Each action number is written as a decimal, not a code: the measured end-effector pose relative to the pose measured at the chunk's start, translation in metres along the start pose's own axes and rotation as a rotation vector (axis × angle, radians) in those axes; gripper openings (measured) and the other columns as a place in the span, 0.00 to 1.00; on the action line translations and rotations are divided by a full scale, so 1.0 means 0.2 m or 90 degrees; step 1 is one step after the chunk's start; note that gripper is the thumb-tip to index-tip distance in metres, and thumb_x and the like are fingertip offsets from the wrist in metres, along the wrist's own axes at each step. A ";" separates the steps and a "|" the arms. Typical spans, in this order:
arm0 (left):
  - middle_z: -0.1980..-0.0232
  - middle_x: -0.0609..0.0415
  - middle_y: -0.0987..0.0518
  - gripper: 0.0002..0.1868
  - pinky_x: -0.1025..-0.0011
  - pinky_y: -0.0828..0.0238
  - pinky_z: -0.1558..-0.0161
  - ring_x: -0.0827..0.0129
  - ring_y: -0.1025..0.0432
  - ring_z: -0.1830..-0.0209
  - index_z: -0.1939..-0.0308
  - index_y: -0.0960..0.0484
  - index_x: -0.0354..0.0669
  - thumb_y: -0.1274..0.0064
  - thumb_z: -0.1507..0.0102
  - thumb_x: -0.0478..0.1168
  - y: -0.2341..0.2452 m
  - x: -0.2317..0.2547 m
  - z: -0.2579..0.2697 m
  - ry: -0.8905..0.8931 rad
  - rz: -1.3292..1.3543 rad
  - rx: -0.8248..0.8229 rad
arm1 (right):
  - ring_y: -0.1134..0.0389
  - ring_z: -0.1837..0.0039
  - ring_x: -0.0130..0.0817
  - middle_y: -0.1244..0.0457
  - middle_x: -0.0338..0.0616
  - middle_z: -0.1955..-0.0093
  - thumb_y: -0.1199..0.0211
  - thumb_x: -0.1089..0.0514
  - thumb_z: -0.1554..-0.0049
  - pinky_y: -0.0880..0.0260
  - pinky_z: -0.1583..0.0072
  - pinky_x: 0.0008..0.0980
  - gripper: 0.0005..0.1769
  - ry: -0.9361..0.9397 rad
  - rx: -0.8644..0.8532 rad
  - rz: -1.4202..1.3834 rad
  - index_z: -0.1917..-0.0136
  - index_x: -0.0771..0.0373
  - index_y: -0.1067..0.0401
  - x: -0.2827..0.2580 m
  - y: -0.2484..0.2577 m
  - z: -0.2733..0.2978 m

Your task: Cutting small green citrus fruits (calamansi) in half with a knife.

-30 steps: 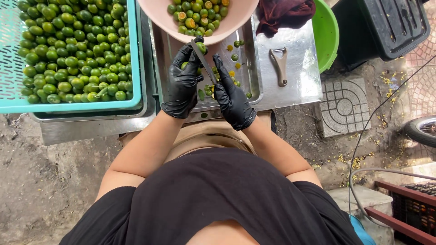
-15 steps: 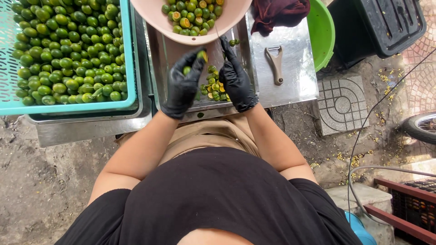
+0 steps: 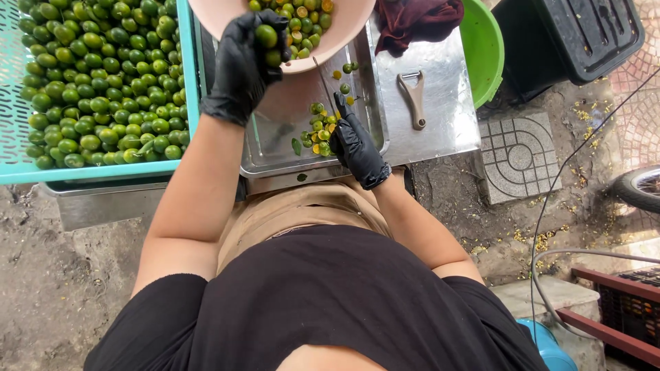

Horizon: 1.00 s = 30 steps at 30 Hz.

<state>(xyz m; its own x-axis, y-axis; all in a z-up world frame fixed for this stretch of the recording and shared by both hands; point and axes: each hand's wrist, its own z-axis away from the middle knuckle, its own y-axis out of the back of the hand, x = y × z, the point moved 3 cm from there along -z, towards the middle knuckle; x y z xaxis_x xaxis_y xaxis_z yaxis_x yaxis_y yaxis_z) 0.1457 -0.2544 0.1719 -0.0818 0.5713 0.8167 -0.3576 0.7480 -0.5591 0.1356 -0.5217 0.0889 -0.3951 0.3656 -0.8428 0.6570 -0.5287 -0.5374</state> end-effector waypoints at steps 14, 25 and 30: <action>0.44 0.60 0.21 0.25 0.79 0.31 0.60 0.76 0.27 0.51 0.31 0.24 0.47 0.38 0.31 0.35 -0.14 -0.21 0.30 0.049 0.207 -0.092 | 0.51 0.61 0.20 0.51 0.28 0.63 0.46 0.44 0.28 0.49 0.58 0.22 0.41 0.078 -0.004 0.209 0.11 0.55 0.61 -0.25 -0.21 0.03; 0.39 0.61 0.20 0.22 0.82 0.35 0.53 0.82 0.30 0.49 0.27 0.25 0.44 0.46 0.26 0.40 -0.24 -0.19 0.41 -0.054 0.150 -0.081 | 0.45 0.56 0.21 0.43 0.31 0.47 0.50 0.53 0.29 0.37 0.50 0.23 0.38 0.090 0.022 0.546 0.13 0.51 0.64 -0.27 -0.27 0.02; 0.36 0.60 0.22 0.23 0.81 0.31 0.45 0.81 0.29 0.43 0.27 0.26 0.44 0.44 0.27 0.38 -0.24 -0.23 0.40 -0.040 0.159 -0.077 | 0.46 0.58 0.22 0.46 0.33 0.61 0.49 0.54 0.30 0.37 0.52 0.26 0.40 0.034 0.046 0.551 0.12 0.47 0.64 -0.29 -0.28 0.04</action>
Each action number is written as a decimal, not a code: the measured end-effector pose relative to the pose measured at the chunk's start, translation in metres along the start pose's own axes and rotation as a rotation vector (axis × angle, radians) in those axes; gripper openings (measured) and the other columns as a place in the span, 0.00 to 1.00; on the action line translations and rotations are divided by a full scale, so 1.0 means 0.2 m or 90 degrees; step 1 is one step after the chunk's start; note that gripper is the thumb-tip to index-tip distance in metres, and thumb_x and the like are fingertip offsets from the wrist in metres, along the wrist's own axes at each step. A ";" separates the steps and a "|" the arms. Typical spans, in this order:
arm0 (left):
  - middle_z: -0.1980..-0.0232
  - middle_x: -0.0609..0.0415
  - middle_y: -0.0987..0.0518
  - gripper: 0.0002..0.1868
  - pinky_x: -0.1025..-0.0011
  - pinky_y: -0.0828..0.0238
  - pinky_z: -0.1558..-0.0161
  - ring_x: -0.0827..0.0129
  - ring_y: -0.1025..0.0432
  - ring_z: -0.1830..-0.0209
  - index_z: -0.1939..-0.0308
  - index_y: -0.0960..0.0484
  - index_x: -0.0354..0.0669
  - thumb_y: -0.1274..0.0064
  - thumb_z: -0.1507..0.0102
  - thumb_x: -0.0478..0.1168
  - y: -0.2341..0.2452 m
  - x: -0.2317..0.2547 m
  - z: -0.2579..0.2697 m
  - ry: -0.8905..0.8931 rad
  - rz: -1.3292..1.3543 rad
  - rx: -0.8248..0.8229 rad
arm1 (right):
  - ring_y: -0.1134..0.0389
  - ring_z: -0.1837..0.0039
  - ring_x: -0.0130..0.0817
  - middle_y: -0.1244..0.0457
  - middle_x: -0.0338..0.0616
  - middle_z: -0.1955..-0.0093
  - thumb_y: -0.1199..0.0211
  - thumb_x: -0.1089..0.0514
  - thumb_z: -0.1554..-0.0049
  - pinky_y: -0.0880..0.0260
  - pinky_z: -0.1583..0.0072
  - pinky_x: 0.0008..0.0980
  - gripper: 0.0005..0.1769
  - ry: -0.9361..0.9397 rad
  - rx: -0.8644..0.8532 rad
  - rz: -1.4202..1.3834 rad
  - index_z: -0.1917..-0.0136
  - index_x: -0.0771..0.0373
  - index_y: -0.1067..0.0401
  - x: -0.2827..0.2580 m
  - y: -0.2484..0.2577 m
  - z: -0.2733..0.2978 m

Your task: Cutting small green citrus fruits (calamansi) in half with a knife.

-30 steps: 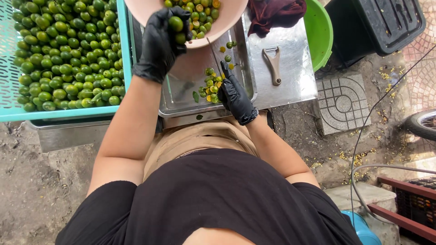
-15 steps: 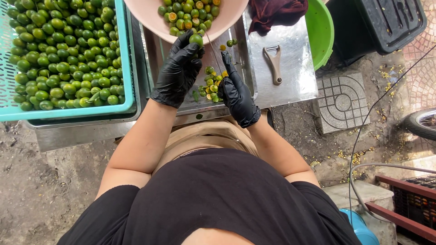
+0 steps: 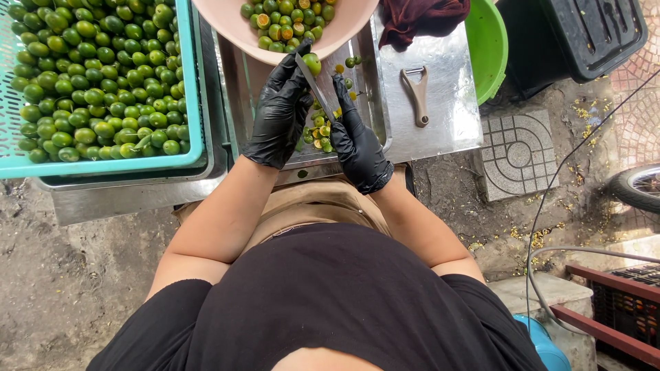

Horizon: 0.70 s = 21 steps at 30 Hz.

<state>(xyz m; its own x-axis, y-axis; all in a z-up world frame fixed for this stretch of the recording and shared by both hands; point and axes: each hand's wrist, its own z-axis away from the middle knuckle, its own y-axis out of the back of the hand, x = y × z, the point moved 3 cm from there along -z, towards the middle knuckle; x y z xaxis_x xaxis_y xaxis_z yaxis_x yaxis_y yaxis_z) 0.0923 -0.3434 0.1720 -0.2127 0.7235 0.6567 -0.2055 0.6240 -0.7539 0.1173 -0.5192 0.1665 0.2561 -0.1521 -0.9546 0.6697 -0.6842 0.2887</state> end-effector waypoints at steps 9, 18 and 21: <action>0.37 0.58 0.19 0.20 0.76 0.29 0.38 0.76 0.27 0.40 0.31 0.23 0.39 0.45 0.27 0.38 0.05 -0.07 -0.02 -0.092 -0.167 0.041 | 0.28 0.47 0.45 0.36 0.52 0.25 0.51 0.53 0.30 0.28 0.44 0.37 0.37 0.005 0.025 0.123 0.14 0.49 0.61 -0.04 0.03 -0.04; 0.36 0.49 0.21 0.18 0.68 0.30 0.32 0.69 0.27 0.37 0.34 0.23 0.35 0.45 0.28 0.30 0.01 -0.18 0.01 -0.146 -0.192 0.028 | 0.35 0.30 0.50 0.43 0.53 0.23 0.56 0.54 0.21 0.30 0.32 0.41 0.25 0.301 0.125 0.173 0.15 0.47 0.56 0.00 0.09 -0.21; 0.34 0.51 0.21 0.18 0.69 0.32 0.30 0.68 0.28 0.34 0.33 0.24 0.38 0.46 0.28 0.33 0.04 -0.06 -0.06 -0.168 -0.239 0.020 | 0.41 0.56 0.26 0.33 0.43 0.33 0.54 0.52 0.24 0.33 0.50 0.27 0.29 0.059 0.091 0.028 0.13 0.54 0.50 0.19 0.09 -0.19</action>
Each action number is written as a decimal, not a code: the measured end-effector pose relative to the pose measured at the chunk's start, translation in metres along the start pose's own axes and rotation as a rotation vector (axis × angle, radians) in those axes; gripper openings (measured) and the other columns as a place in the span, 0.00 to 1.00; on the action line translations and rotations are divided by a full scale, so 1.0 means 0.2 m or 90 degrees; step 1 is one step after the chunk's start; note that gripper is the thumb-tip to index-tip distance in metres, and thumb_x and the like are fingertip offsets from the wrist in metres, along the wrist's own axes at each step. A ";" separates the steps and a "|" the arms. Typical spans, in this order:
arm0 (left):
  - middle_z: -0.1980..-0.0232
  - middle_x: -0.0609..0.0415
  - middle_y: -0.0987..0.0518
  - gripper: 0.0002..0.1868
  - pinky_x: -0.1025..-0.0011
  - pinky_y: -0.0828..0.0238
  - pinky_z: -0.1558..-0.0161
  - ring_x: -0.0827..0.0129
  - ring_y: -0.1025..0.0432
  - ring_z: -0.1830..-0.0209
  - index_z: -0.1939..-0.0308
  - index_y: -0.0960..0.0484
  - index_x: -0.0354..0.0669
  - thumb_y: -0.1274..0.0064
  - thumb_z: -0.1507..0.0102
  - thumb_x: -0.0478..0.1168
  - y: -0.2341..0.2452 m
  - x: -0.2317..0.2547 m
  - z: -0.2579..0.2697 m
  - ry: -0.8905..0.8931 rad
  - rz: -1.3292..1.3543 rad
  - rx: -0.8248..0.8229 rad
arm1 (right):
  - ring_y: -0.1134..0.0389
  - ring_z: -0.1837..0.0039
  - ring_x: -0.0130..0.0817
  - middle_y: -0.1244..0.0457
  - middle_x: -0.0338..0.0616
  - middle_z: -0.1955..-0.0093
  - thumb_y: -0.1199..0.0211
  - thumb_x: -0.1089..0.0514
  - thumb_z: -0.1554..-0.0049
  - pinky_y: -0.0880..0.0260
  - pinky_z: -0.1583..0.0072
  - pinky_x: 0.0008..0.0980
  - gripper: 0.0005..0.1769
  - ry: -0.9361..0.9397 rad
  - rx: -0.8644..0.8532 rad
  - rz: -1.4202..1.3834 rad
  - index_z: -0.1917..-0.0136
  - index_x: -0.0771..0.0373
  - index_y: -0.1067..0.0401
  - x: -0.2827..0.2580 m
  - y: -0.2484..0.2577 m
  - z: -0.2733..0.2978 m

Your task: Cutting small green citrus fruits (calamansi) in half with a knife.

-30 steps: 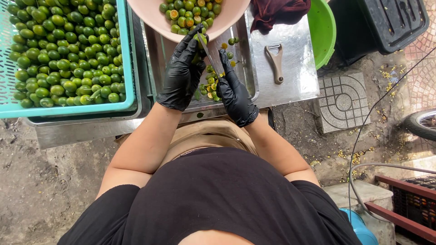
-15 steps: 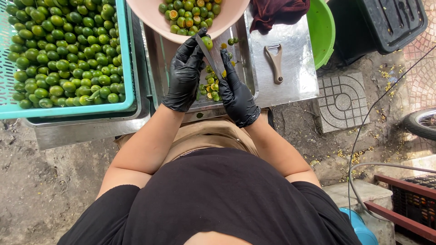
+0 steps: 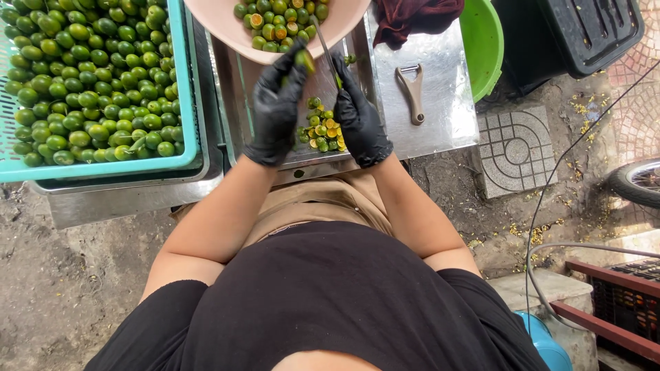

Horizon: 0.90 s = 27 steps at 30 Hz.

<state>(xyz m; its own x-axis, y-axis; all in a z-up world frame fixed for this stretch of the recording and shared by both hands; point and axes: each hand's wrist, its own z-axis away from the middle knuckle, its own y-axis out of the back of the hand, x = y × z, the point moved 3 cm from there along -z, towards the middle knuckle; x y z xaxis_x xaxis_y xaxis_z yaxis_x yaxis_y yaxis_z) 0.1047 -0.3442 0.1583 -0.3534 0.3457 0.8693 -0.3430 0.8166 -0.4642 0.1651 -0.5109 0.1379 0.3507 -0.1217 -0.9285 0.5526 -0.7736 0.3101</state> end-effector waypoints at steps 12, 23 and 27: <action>0.36 0.51 0.21 0.20 0.73 0.23 0.42 0.68 0.24 0.40 0.29 0.29 0.42 0.53 0.26 0.34 0.30 0.02 -0.34 0.128 0.142 0.005 | 0.48 0.62 0.20 0.49 0.29 0.63 0.52 0.56 0.29 0.46 0.60 0.21 0.37 -0.132 -0.076 -0.337 0.13 0.51 0.65 0.19 -0.07 0.17; 0.41 0.62 0.20 0.24 0.83 0.35 0.59 0.83 0.29 0.54 0.28 0.27 0.51 0.41 0.28 0.35 0.09 0.07 -0.08 0.106 0.163 -0.053 | 0.52 0.58 0.20 0.52 0.29 0.60 0.48 0.51 0.28 0.47 0.54 0.21 0.41 -0.014 -0.087 -0.194 0.11 0.51 0.66 -0.10 -0.04 0.16; 0.44 0.62 0.20 0.21 0.81 0.37 0.59 0.82 0.33 0.59 0.29 0.24 0.45 0.41 0.26 0.35 0.13 0.04 -0.03 0.098 0.169 -0.006 | 0.52 0.60 0.21 0.51 0.30 0.62 0.47 0.50 0.28 0.45 0.55 0.23 0.42 -0.032 -0.085 -0.180 0.11 0.51 0.66 -0.16 -0.05 0.14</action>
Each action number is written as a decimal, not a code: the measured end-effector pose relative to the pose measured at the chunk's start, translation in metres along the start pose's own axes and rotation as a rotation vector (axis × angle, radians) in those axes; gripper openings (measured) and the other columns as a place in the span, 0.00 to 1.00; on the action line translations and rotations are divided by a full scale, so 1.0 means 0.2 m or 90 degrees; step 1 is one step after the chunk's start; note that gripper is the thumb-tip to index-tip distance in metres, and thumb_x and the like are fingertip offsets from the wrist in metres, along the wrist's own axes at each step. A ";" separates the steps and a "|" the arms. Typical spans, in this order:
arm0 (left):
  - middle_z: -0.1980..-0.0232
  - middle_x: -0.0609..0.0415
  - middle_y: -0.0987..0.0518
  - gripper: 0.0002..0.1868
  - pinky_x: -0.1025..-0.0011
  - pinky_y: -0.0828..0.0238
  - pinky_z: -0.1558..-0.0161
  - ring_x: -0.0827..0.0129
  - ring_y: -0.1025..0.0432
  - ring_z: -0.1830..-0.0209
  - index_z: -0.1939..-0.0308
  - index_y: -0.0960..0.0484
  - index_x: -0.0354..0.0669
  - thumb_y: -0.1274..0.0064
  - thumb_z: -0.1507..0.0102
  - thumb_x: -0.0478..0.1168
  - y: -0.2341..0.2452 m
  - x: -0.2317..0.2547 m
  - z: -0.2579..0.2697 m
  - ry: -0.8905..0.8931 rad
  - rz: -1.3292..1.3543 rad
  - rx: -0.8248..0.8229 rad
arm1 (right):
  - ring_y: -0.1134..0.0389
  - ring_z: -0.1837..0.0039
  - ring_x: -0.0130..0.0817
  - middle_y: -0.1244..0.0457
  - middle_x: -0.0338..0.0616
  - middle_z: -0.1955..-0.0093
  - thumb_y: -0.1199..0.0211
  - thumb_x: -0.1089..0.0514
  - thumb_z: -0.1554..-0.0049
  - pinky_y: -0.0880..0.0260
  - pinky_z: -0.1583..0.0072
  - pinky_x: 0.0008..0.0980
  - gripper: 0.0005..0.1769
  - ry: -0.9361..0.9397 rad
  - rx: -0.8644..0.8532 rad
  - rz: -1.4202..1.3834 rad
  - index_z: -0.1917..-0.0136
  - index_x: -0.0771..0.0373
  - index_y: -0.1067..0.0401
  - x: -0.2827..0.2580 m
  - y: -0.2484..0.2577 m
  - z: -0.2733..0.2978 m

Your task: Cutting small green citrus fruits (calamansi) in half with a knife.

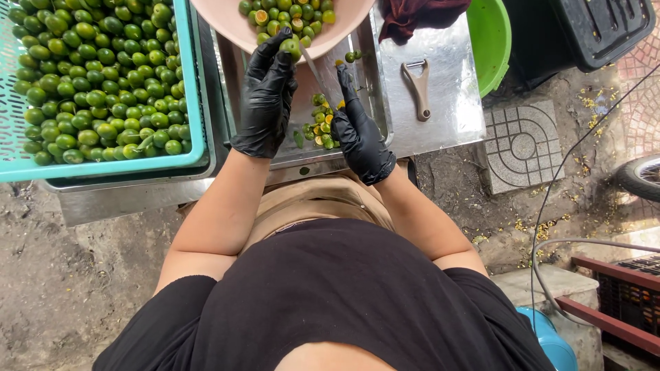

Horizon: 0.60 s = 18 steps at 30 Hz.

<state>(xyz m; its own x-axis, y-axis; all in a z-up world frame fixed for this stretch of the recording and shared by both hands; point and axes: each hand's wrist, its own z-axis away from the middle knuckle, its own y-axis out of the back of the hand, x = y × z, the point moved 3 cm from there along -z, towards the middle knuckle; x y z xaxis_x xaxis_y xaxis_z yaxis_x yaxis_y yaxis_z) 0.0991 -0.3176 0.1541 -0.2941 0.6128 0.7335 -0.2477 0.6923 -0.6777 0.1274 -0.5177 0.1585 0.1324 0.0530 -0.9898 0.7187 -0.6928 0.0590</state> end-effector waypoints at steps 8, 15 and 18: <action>0.42 0.65 0.21 0.21 0.81 0.37 0.57 0.83 0.34 0.58 0.30 0.24 0.46 0.44 0.27 0.36 -0.02 -0.02 0.05 -0.050 0.029 0.050 | 0.45 0.55 0.26 0.36 0.41 0.46 0.48 0.54 0.30 0.36 0.49 0.26 0.40 -0.030 -0.057 0.095 0.12 0.51 0.62 -0.12 -0.07 -0.04; 0.41 0.56 0.19 0.18 0.76 0.30 0.45 0.76 0.27 0.47 0.34 0.21 0.39 0.42 0.28 0.35 -0.09 -0.11 0.11 -0.083 -0.007 0.057 | 0.41 0.23 0.54 0.52 0.46 0.17 0.56 0.55 0.21 0.39 0.25 0.46 0.28 0.287 0.018 0.296 0.13 0.49 0.61 -0.15 -0.07 -0.19; 0.39 0.52 0.18 0.19 0.70 0.27 0.36 0.70 0.25 0.40 0.37 0.21 0.38 0.39 0.32 0.35 -0.12 -0.12 0.10 -0.066 -0.012 0.027 | 0.43 0.21 0.29 0.50 0.41 0.14 0.54 0.52 0.24 0.44 0.21 0.36 0.29 0.162 0.047 0.053 0.14 0.55 0.53 -0.03 0.00 -0.24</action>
<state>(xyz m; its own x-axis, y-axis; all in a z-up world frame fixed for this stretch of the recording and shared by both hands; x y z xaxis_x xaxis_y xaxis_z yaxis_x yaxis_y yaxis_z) 0.0938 -0.3567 0.1512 -0.3817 0.5554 0.7388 -0.2926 0.6856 -0.6665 0.1602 -0.4831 0.1708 0.3631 0.1663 -0.9168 0.6476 -0.7525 0.1200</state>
